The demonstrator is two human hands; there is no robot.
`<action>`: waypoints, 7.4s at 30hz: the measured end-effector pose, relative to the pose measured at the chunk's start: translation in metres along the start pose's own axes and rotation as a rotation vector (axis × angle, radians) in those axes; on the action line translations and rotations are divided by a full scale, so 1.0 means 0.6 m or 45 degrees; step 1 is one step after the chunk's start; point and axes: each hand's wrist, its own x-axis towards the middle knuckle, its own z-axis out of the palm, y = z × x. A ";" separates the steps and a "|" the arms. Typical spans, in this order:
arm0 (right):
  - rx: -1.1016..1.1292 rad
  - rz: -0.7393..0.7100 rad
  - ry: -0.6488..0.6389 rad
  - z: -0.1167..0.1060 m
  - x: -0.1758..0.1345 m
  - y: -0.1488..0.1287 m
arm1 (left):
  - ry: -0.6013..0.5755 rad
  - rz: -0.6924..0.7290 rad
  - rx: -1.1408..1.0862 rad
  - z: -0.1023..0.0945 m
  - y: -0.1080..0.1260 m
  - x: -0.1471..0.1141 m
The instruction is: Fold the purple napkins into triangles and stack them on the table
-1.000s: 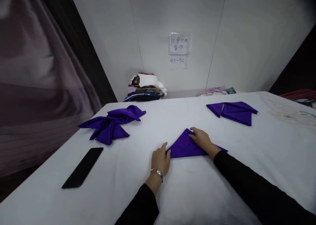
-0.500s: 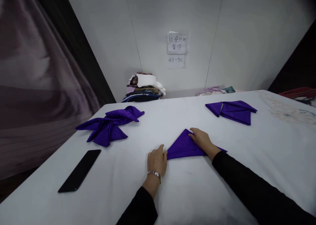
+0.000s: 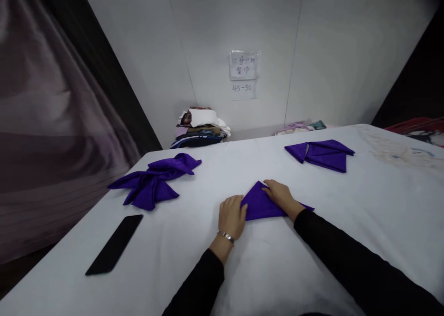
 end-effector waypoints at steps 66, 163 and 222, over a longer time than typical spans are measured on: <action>0.011 -0.097 -0.174 -0.044 -0.202 0.152 | -0.427 0.084 0.192 0.083 0.032 0.041; 0.265 -0.399 -0.236 -0.006 -0.006 -0.018 | -0.568 -0.090 0.387 0.017 -0.085 -0.051; 0.144 -0.200 -0.100 -0.053 -0.098 0.091 | -0.462 0.083 0.290 0.067 0.026 0.011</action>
